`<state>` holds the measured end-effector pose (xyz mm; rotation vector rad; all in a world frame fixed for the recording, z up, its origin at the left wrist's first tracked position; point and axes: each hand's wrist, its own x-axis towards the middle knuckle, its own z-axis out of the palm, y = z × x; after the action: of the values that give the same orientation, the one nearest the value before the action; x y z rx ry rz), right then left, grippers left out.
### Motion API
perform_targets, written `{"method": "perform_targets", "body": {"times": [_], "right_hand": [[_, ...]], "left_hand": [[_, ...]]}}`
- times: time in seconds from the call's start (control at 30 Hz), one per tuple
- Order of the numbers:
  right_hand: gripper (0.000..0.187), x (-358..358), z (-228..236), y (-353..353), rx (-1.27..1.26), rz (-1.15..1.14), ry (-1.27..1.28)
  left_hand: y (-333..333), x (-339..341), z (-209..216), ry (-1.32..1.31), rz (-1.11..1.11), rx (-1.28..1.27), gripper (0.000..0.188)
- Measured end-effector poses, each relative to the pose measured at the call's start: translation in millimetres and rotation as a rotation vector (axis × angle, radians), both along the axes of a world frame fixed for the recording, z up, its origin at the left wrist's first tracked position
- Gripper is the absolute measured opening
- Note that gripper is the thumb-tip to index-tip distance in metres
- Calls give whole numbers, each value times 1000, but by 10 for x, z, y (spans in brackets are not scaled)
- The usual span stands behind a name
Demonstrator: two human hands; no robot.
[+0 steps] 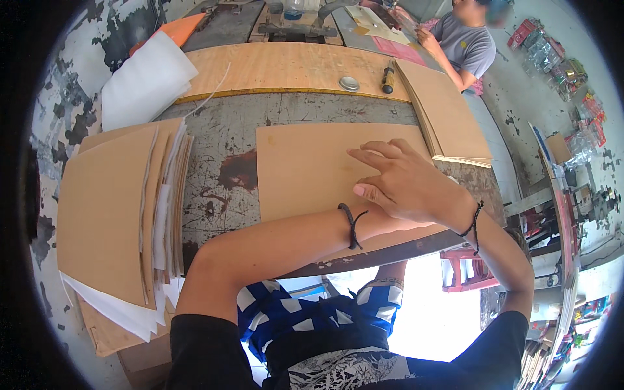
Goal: The person applies adhesive from a can to a cardboard sheet using their finger and then positions a white foam sheet on top, pressing it down to secure it.
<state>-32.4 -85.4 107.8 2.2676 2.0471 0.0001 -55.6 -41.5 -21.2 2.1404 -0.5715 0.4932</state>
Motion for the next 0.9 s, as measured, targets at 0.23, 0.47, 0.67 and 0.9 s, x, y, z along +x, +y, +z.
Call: {"method": "perform_targets", "body": {"times": [0.23,0.47,0.67,0.9], "right_hand": [[59,227,-71,-175,58,-20,23],[55,340,-116,-246,139,-22,-93],[51,279,-175,-241,174,-36,-253],[46,442,-72,-178,-4,-108,-269]], "left_hand": [[20,-4,110,74,28,-5,37],[20,5,132,39,-2,7,44],[-13,5,52,-94,54,-63,46],[-46,76,148,-76,84,154,48]]}}
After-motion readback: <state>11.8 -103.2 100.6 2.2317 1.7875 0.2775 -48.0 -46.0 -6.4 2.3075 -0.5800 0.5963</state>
